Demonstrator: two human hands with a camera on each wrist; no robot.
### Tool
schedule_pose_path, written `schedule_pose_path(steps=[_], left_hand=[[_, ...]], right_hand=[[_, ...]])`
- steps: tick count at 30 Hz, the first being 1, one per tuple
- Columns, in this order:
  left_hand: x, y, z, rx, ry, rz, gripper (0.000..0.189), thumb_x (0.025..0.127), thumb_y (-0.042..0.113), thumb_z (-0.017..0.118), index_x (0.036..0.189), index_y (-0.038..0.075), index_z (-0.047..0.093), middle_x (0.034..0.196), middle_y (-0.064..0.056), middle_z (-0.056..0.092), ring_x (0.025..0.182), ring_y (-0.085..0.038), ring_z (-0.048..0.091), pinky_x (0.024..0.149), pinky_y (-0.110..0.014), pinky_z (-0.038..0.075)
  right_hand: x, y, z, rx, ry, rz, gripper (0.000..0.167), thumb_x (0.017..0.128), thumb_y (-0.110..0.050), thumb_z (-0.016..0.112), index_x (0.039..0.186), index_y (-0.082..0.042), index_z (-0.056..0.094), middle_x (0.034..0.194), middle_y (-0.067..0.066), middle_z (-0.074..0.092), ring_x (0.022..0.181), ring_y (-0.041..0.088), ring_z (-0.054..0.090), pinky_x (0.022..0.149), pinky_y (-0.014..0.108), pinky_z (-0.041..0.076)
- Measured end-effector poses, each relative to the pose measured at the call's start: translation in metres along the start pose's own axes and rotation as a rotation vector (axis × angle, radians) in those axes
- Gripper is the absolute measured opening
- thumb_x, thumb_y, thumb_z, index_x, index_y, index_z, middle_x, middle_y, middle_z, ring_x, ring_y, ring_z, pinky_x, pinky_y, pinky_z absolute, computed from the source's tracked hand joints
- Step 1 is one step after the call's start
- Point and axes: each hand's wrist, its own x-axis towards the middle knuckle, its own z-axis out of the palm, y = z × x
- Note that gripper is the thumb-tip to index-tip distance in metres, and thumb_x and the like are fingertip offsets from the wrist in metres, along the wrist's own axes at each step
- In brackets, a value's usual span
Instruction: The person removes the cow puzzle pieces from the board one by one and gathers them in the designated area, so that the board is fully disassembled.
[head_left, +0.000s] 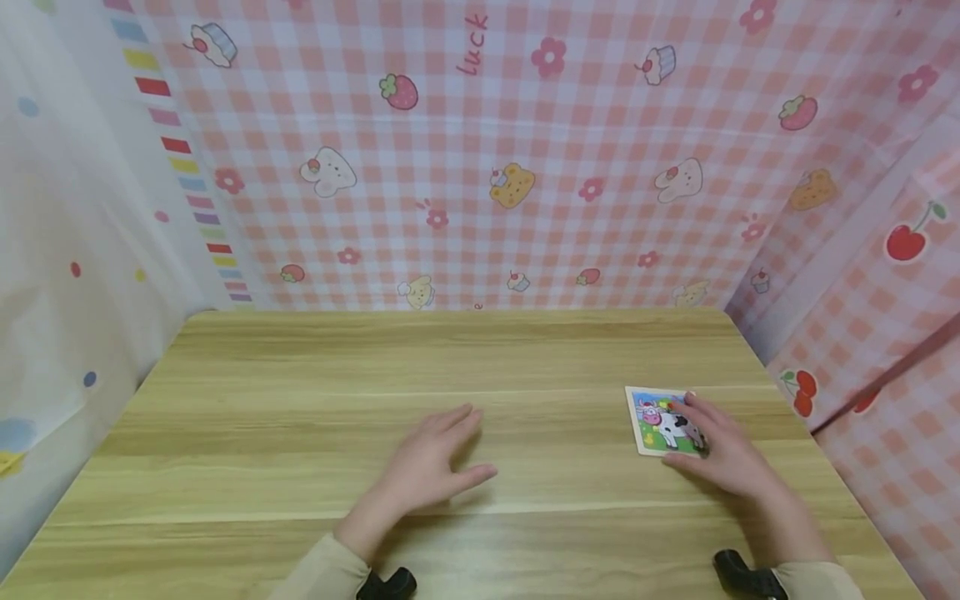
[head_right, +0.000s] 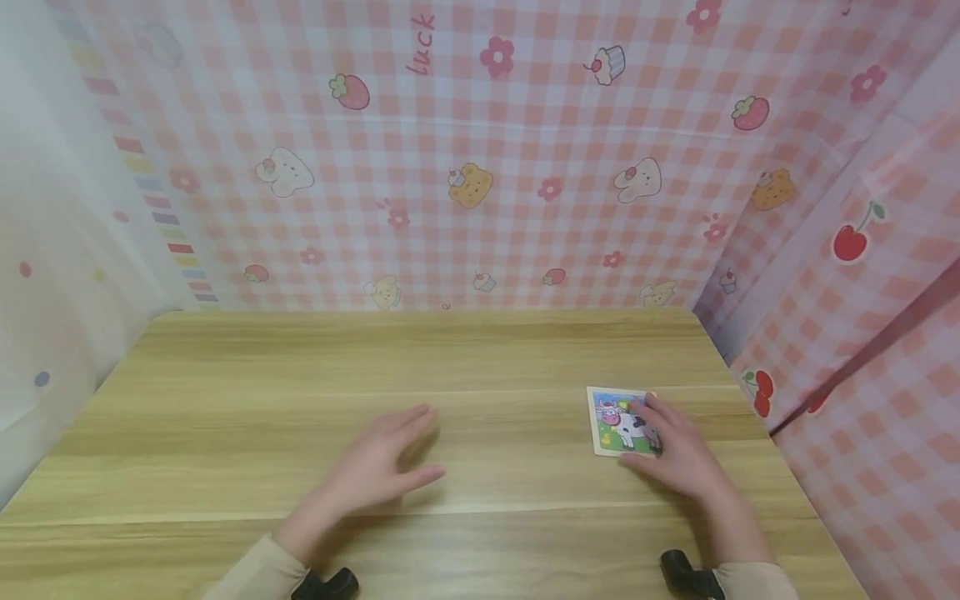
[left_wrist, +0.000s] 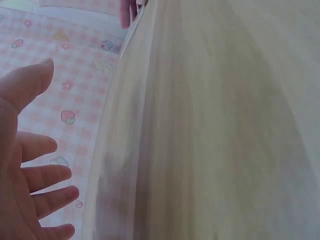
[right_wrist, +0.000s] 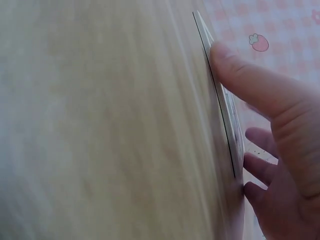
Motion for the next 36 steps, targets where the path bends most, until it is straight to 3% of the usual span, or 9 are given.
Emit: schedule_pose_path(steps=[7,16,26,36], left_hand=[[0.013,0.007,0.008,-0.041,-0.009,0.031,0.080,0.089,0.058,0.064,0.147,0.005,0.046,0.150,-0.020,0.046,0.134,-0.043,0.046,0.113,-0.062,0.031],[0.025,0.016,0.017,-0.018,-0.036,0.061,0.078,0.090,0.056,0.062,0.147,0.006,0.046,0.151,-0.020,0.044,0.136,-0.040,0.045,0.114,-0.059,0.032],[0.036,0.030,0.021,0.021,-0.047,0.104,0.070,0.093,0.049,0.063,0.146,0.006,0.048,0.152,-0.020,0.043,0.138,-0.037,0.045,0.115,-0.056,0.033],[0.038,0.031,0.024,0.098,-0.115,0.114,0.064,0.093,0.044,0.065,0.144,0.008,0.051,0.151,-0.018,0.044,0.140,-0.033,0.043,0.117,-0.050,0.032]], right_hand=[[0.002,-0.006,0.003,-0.032,-0.009,0.009,0.077,0.075,-0.033,0.086,0.137,0.001,0.055,0.147,0.033,0.039,0.129,0.058,0.036,0.098,0.073,0.033],[0.010,-0.026,0.011,-0.104,-0.022,-0.037,0.073,0.077,-0.037,0.083,0.136,-0.001,0.058,0.144,0.032,0.044,0.128,0.054,0.041,0.100,0.069,0.035],[0.026,-0.063,0.028,-0.132,-0.077,-0.060,0.070,0.081,-0.041,0.079,0.138,-0.006,0.057,0.146,0.027,0.046,0.129,0.048,0.044,0.101,0.065,0.041],[0.042,-0.103,0.052,-0.140,-0.114,-0.097,0.069,0.083,-0.042,0.077,0.141,-0.010,0.056,0.149,0.023,0.045,0.132,0.045,0.043,0.100,0.064,0.045]])
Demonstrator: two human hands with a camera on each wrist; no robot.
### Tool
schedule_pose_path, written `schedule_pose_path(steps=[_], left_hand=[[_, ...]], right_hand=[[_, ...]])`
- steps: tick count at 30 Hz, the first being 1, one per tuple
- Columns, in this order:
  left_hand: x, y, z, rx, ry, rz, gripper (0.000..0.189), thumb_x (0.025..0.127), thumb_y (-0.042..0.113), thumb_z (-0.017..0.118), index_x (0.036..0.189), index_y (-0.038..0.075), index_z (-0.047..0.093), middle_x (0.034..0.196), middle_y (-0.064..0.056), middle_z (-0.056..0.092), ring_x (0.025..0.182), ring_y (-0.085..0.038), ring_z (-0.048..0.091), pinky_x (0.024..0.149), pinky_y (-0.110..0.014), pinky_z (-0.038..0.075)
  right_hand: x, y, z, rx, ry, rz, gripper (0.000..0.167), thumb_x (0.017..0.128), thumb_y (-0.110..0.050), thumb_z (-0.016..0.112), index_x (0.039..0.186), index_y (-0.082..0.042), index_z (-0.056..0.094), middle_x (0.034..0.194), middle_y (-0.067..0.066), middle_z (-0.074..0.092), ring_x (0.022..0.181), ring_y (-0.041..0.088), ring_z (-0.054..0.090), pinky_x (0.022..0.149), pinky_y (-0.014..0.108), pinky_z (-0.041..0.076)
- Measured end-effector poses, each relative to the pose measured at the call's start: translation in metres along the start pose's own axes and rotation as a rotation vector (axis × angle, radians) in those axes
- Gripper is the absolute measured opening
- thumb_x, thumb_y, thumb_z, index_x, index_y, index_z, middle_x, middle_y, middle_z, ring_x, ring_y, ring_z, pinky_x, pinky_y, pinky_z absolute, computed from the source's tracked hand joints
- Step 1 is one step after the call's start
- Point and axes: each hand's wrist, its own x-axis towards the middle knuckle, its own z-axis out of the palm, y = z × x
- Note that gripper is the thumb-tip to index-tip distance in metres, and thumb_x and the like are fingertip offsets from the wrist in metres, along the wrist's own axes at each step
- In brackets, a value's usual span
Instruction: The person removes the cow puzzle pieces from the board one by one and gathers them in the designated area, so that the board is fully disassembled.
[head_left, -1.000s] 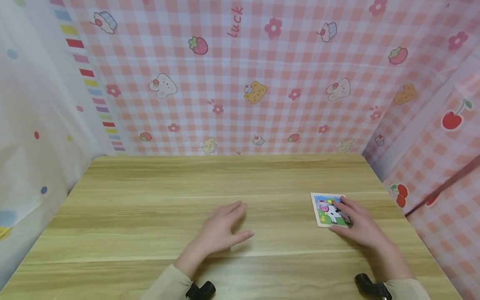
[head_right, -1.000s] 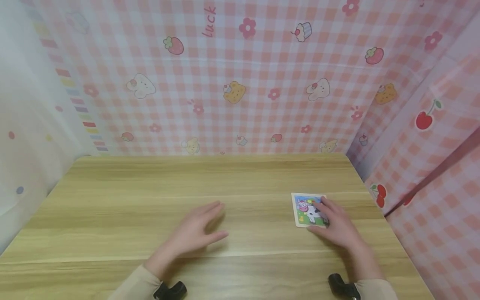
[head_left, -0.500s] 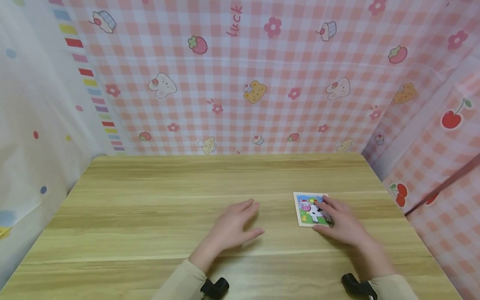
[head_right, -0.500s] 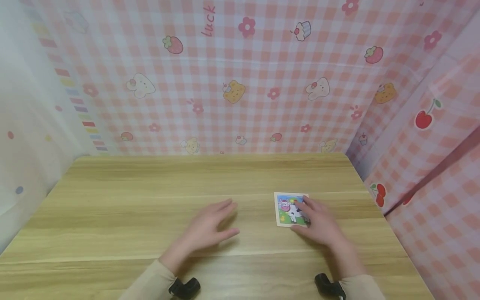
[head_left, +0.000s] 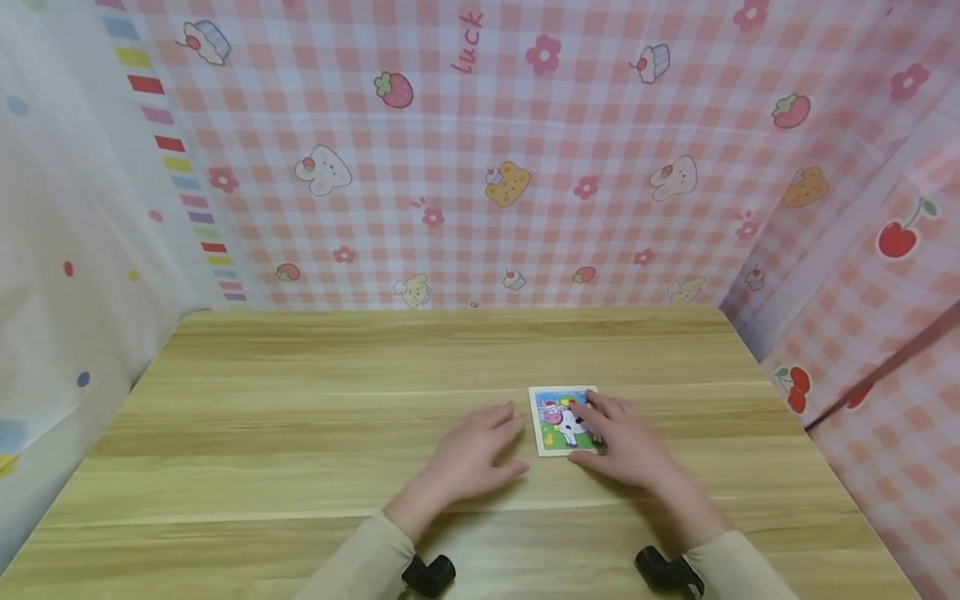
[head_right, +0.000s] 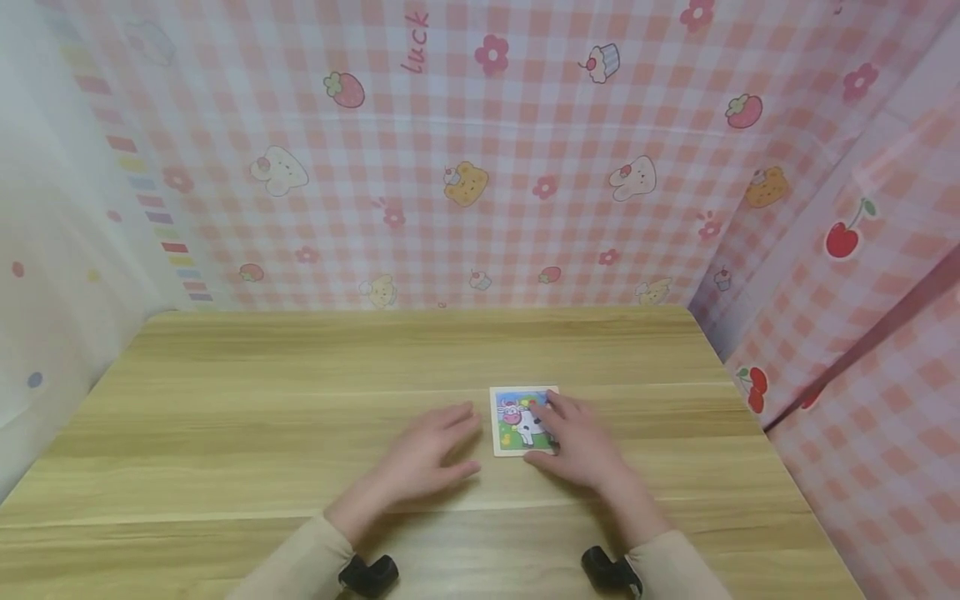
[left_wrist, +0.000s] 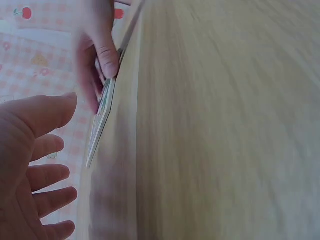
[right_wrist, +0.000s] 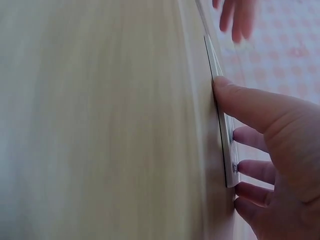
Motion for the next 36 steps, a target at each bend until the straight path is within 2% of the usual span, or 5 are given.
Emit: schedule_pose_path(steps=[6,14,28,36], left_hand=[[-0.005,-0.009,-0.003,-0.046,-0.024,0.015,0.065,0.093,0.039,0.067,0.145,0.005,0.049,0.153,-0.020,0.041,0.139,-0.036,0.043,0.116,-0.051,0.034],[-0.016,-0.024,-0.013,-0.076,-0.052,-0.015,0.064,0.093,0.037,0.067,0.146,0.005,0.049,0.156,-0.021,0.037,0.141,-0.040,0.039,0.116,-0.051,0.033],[-0.034,-0.036,-0.014,-0.074,-0.089,-0.041,0.066,0.092,0.038,0.068,0.147,0.009,0.048,0.156,-0.025,0.034,0.142,-0.041,0.036,0.117,-0.053,0.031],[-0.040,-0.036,-0.017,-0.046,-0.115,-0.072,0.065,0.092,0.039,0.068,0.147,0.010,0.048,0.157,-0.023,0.033,0.143,-0.043,0.034,0.114,-0.059,0.032]], right_hand=[[0.013,-0.018,0.009,-0.001,-0.026,-0.046,0.070,0.084,-0.043,0.076,0.143,-0.012,0.054,0.150,0.021,0.044,0.133,0.043,0.042,0.103,0.061,0.043],[0.025,-0.037,0.017,-0.005,-0.056,-0.059,0.071,0.084,-0.045,0.075,0.144,-0.014,0.053,0.151,0.020,0.043,0.135,0.043,0.041,0.105,0.060,0.042],[0.033,-0.057,0.029,-0.015,-0.036,-0.087,0.070,0.083,-0.048,0.076,0.142,-0.016,0.056,0.148,0.019,0.046,0.130,0.040,0.044,0.104,0.057,0.044],[0.036,-0.067,0.029,-0.028,-0.040,-0.138,0.069,0.085,-0.049,0.074,0.142,-0.015,0.056,0.147,0.021,0.046,0.129,0.040,0.045,0.103,0.055,0.046]])
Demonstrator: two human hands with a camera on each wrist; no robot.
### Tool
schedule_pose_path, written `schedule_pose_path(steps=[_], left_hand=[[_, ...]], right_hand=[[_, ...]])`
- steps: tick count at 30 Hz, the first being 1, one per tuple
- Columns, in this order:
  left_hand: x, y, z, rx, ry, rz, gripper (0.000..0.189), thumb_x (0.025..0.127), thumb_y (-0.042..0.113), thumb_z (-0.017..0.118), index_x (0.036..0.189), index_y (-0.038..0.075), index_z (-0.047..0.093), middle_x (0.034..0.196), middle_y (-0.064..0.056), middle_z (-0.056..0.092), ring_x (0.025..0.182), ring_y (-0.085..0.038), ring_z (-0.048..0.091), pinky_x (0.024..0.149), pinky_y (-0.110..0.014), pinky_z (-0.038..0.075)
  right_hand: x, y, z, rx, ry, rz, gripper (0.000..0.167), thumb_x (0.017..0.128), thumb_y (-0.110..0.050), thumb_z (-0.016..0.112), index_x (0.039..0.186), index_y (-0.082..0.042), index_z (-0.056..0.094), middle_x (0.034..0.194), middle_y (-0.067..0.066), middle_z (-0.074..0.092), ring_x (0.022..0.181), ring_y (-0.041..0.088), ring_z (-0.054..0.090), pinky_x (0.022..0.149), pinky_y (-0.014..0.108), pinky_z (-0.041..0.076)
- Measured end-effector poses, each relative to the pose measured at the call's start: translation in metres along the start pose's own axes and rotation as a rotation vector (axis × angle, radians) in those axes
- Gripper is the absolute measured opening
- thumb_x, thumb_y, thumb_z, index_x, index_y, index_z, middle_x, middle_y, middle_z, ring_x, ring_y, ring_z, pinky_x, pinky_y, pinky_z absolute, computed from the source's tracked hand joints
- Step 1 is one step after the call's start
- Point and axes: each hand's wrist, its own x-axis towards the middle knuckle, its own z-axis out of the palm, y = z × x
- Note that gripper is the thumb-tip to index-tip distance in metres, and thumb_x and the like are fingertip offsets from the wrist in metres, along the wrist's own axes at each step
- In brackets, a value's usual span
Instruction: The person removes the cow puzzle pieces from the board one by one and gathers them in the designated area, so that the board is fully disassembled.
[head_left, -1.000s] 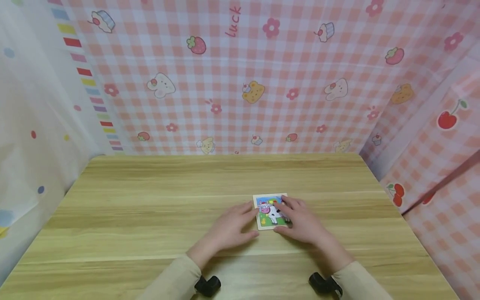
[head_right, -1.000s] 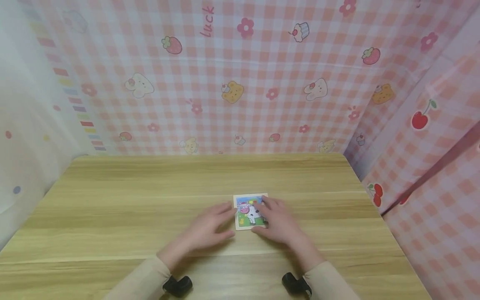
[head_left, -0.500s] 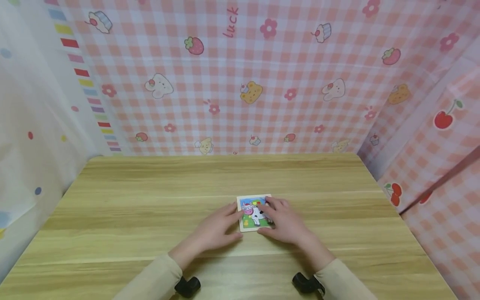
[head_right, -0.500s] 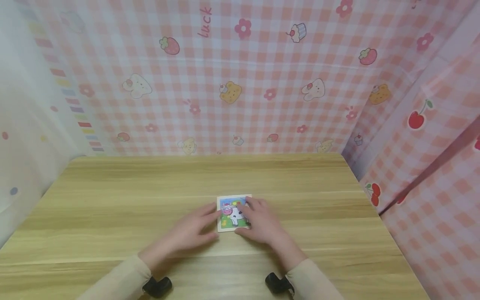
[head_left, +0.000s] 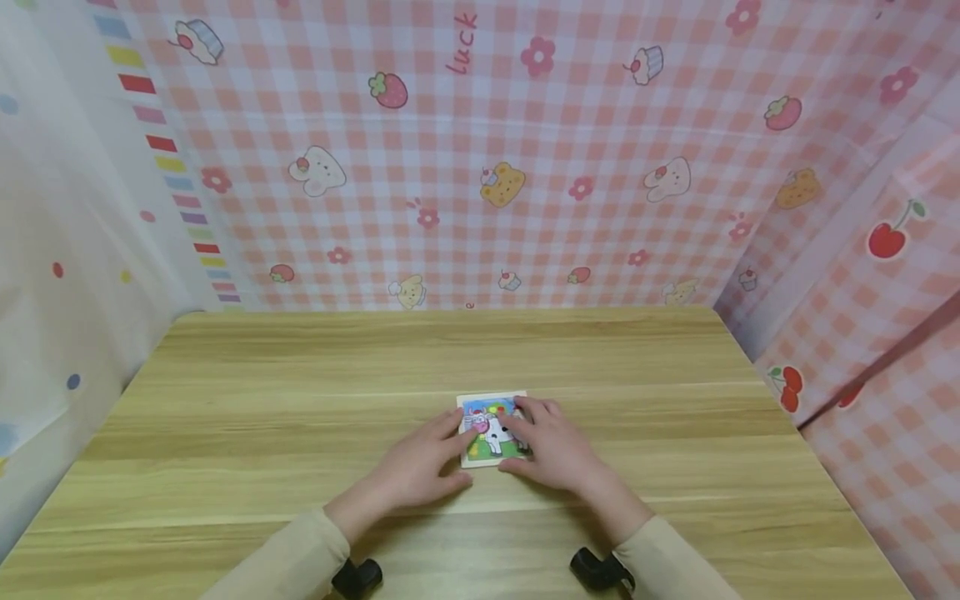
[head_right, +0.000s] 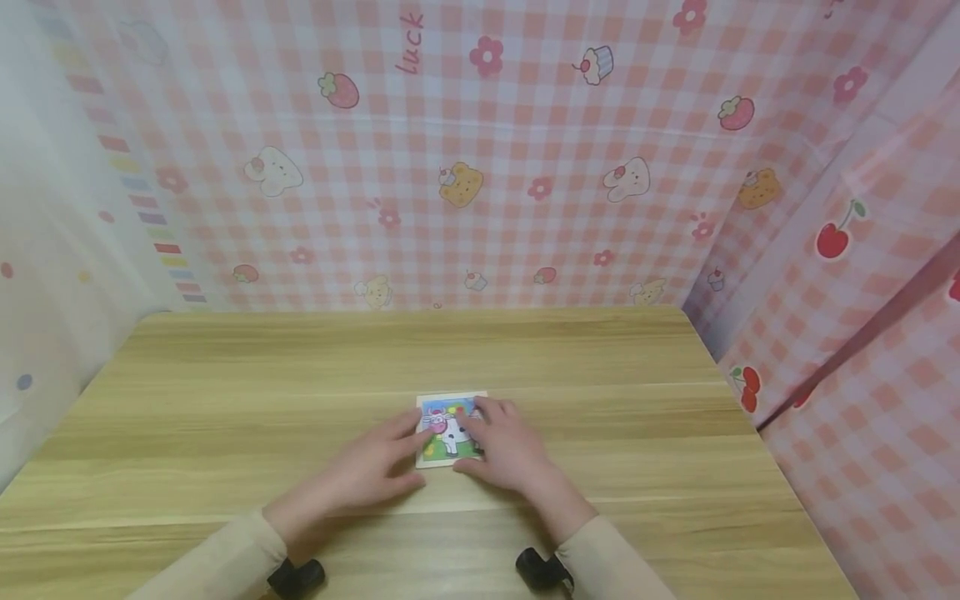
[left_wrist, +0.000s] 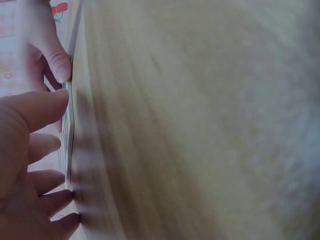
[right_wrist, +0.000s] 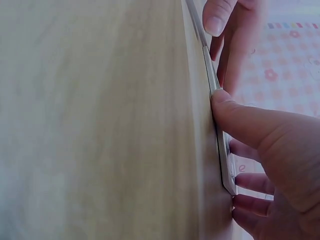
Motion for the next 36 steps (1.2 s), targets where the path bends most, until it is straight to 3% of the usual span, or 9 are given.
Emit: schedule_pose_path(steps=[8,17,24,36], left_hand=[[-0.005,0.000,0.005,0.037,0.018,-0.034,0.063,0.093,0.039,0.066,0.146,0.011,0.049,0.157,-0.023,0.033,0.144,-0.043,0.032,0.115,-0.059,0.031],[-0.008,-0.004,0.012,0.050,0.085,-0.077,0.054,0.095,0.036,0.065,0.144,0.016,0.053,0.155,-0.023,0.037,0.143,-0.041,0.034,0.116,-0.057,0.032],[-0.008,-0.001,0.013,0.004,0.135,-0.130,0.051,0.092,0.037,0.069,0.140,0.021,0.059,0.154,-0.020,0.040,0.143,-0.039,0.036,0.116,-0.056,0.032],[-0.008,-0.005,0.019,-0.091,0.205,-0.157,0.042,0.090,0.036,0.071,0.130,0.021,0.068,0.151,-0.017,0.044,0.142,-0.038,0.038,0.116,-0.056,0.031]], right_hand=[[0.002,-0.005,0.003,-0.001,0.008,-0.017,0.070,0.084,-0.051,0.074,0.142,-0.016,0.056,0.146,0.020,0.047,0.128,0.040,0.046,0.102,0.056,0.047],[0.003,-0.008,0.005,0.016,0.020,-0.007,0.069,0.083,-0.051,0.075,0.140,-0.016,0.058,0.145,0.020,0.048,0.128,0.039,0.045,0.100,0.055,0.049],[0.004,-0.009,0.005,0.014,0.019,-0.013,0.069,0.083,-0.051,0.075,0.140,-0.016,0.058,0.145,0.020,0.048,0.128,0.039,0.045,0.100,0.054,0.049],[0.004,-0.008,0.005,0.019,0.003,-0.013,0.070,0.084,-0.051,0.074,0.142,-0.016,0.056,0.146,0.019,0.046,0.129,0.038,0.044,0.101,0.055,0.048]])
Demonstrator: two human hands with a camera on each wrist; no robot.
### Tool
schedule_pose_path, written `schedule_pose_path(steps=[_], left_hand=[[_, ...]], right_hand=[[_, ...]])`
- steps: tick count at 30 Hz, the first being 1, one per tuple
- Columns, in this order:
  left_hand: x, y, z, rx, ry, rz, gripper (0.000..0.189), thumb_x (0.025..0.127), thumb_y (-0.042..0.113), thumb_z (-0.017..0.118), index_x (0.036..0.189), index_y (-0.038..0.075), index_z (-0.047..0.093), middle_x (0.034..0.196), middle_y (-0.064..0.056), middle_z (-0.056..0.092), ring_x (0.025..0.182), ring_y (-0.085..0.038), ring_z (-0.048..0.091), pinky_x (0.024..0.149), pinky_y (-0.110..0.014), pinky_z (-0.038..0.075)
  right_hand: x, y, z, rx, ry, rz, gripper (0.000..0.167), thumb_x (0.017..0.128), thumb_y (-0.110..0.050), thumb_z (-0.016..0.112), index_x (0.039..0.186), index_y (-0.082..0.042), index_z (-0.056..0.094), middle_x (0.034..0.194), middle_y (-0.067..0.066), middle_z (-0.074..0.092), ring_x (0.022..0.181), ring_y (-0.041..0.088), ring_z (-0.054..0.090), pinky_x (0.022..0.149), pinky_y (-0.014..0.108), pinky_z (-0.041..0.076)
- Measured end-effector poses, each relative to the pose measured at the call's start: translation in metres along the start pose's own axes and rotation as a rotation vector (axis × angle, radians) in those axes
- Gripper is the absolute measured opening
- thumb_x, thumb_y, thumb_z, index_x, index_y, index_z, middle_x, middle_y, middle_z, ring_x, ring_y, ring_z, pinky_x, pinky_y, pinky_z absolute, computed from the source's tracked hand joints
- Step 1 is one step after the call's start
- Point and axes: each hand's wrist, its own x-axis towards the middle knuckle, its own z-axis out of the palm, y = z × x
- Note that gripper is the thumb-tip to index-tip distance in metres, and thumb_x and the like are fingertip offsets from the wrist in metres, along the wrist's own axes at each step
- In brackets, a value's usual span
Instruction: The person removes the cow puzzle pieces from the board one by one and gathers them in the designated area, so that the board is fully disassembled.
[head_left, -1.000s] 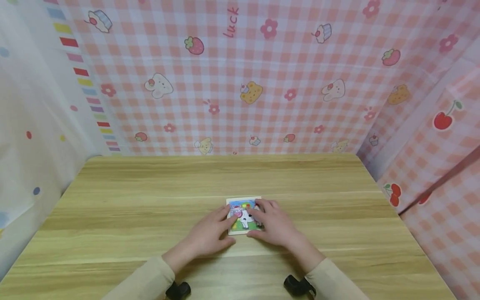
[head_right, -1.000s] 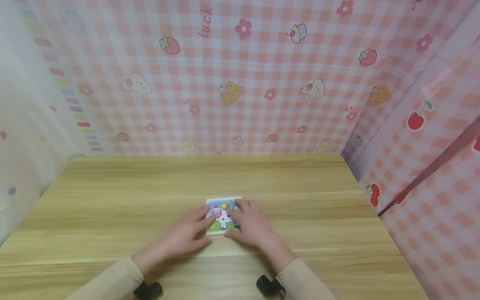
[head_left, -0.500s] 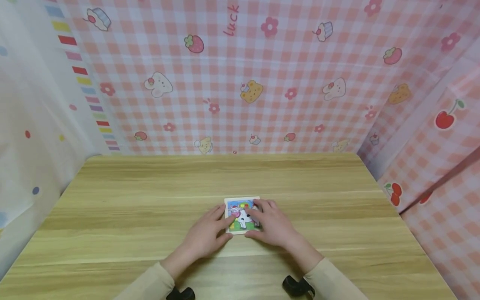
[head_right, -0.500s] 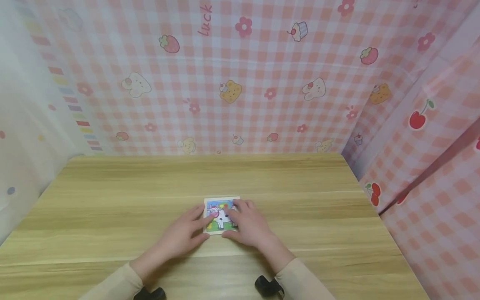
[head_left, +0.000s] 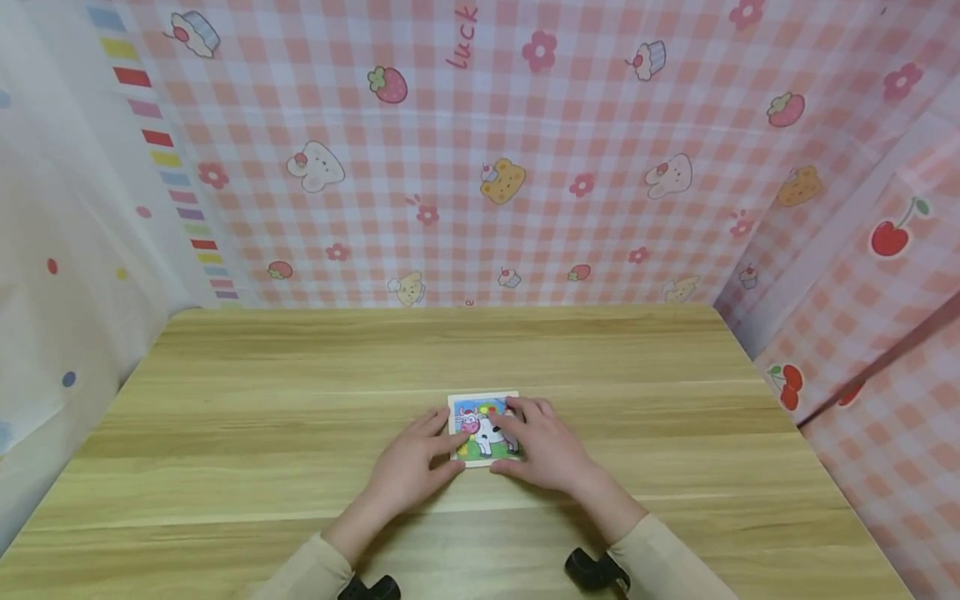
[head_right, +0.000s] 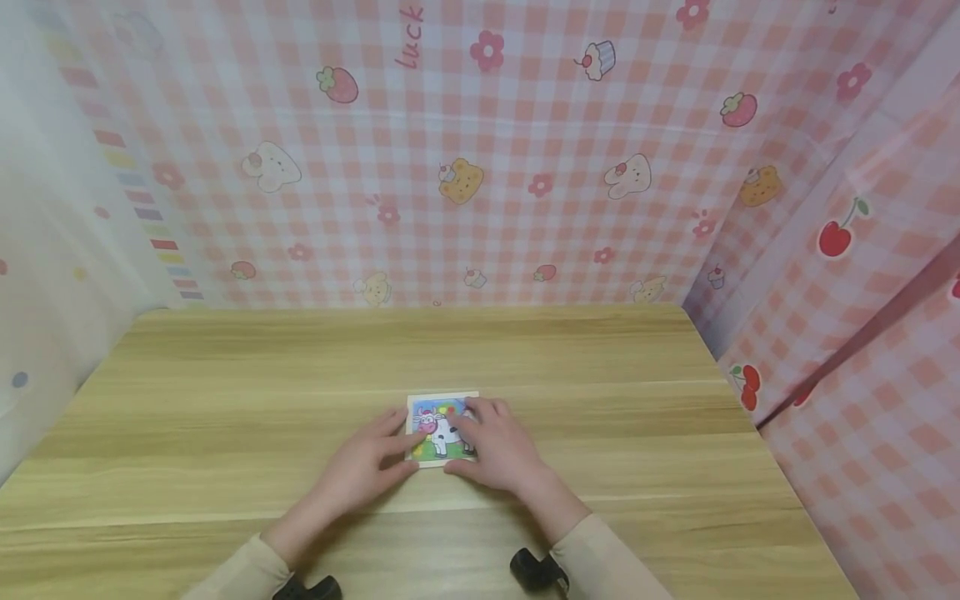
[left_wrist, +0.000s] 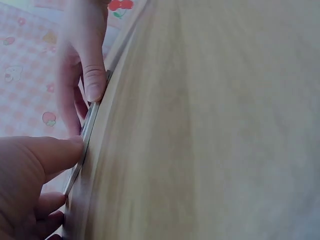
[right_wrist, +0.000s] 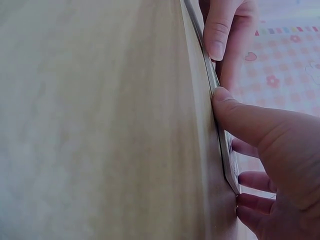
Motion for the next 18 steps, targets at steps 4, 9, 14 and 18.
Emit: schedule_pose_path(steps=[4,9,14,18], left_hand=[[-0.0003,-0.0007,0.0009,-0.008,0.007,-0.003,0.043,0.090,0.036,0.072,0.129,0.021,0.068,0.151,-0.018,0.044,0.142,-0.038,0.037,0.116,-0.056,0.031],[-0.0011,-0.0012,0.0028,-0.017,0.021,-0.008,0.043,0.089,0.036,0.072,0.129,0.021,0.068,0.151,-0.017,0.044,0.143,-0.038,0.037,0.115,-0.057,0.032],[-0.0019,-0.0007,0.0034,-0.033,0.035,-0.010,0.042,0.089,0.035,0.073,0.128,0.020,0.069,0.151,-0.017,0.045,0.143,-0.037,0.037,0.115,-0.057,0.033],[-0.0023,-0.0013,0.0045,-0.045,0.042,-0.010,0.042,0.089,0.034,0.073,0.128,0.020,0.069,0.150,-0.017,0.045,0.143,-0.037,0.037,0.115,-0.057,0.032]], right_hand=[[0.0000,-0.0003,-0.0006,0.003,-0.009,0.005,0.070,0.084,-0.050,0.074,0.142,-0.017,0.055,0.147,0.018,0.046,0.130,0.037,0.043,0.101,0.055,0.048],[0.0000,-0.0004,-0.0008,0.004,-0.014,0.010,0.069,0.084,-0.051,0.074,0.142,-0.017,0.056,0.147,0.018,0.046,0.130,0.037,0.043,0.101,0.054,0.048],[0.0005,0.0005,-0.0006,0.002,-0.025,0.013,0.070,0.084,-0.051,0.074,0.143,-0.017,0.054,0.147,0.018,0.045,0.130,0.037,0.043,0.101,0.054,0.048],[0.0006,0.0016,-0.0004,-0.003,-0.033,0.010,0.072,0.084,-0.052,0.074,0.144,-0.018,0.054,0.148,0.017,0.045,0.131,0.036,0.043,0.103,0.054,0.047]])
